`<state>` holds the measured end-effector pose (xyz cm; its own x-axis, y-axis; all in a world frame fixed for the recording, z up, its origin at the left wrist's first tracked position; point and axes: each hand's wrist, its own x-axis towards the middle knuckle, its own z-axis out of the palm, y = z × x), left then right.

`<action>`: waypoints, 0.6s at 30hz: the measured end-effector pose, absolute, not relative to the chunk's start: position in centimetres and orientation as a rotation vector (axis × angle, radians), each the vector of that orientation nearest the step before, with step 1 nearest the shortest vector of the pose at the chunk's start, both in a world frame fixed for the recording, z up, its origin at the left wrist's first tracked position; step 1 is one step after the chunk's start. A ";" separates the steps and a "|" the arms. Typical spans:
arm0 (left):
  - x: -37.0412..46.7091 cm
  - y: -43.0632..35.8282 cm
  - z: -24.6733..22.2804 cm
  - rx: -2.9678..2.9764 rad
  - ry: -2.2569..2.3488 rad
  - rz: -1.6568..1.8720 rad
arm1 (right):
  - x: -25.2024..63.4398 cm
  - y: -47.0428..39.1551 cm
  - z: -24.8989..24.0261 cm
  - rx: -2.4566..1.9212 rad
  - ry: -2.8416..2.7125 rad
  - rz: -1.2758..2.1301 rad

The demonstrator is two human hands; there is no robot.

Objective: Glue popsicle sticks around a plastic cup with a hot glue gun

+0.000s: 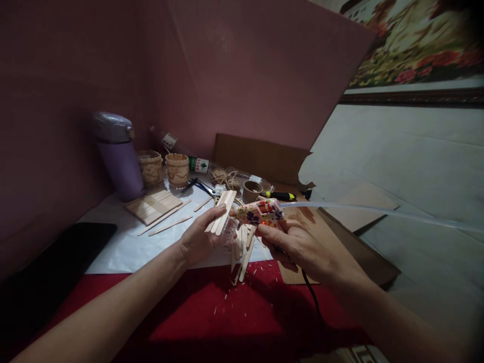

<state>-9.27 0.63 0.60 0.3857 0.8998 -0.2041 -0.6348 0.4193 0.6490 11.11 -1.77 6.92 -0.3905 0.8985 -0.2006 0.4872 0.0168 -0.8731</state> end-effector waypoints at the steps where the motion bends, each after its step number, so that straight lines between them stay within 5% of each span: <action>1: -9.3 0.6 0.6 0.510 0.590 1.029 | 11.1 -1.8 6.9 -1.421 -1.880 1.333; 18: -9.2 0.5 0.8 0.379 0.549 1.007 | 11.5 -1.4 6.7 -1.387 -1.853 1.316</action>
<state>-9.24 0.52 0.77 0.4179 0.8715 -0.2565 -0.6877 0.4880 0.5376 11.47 -1.40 6.74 -0.3755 0.9120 -0.1650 0.4565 0.0271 -0.8893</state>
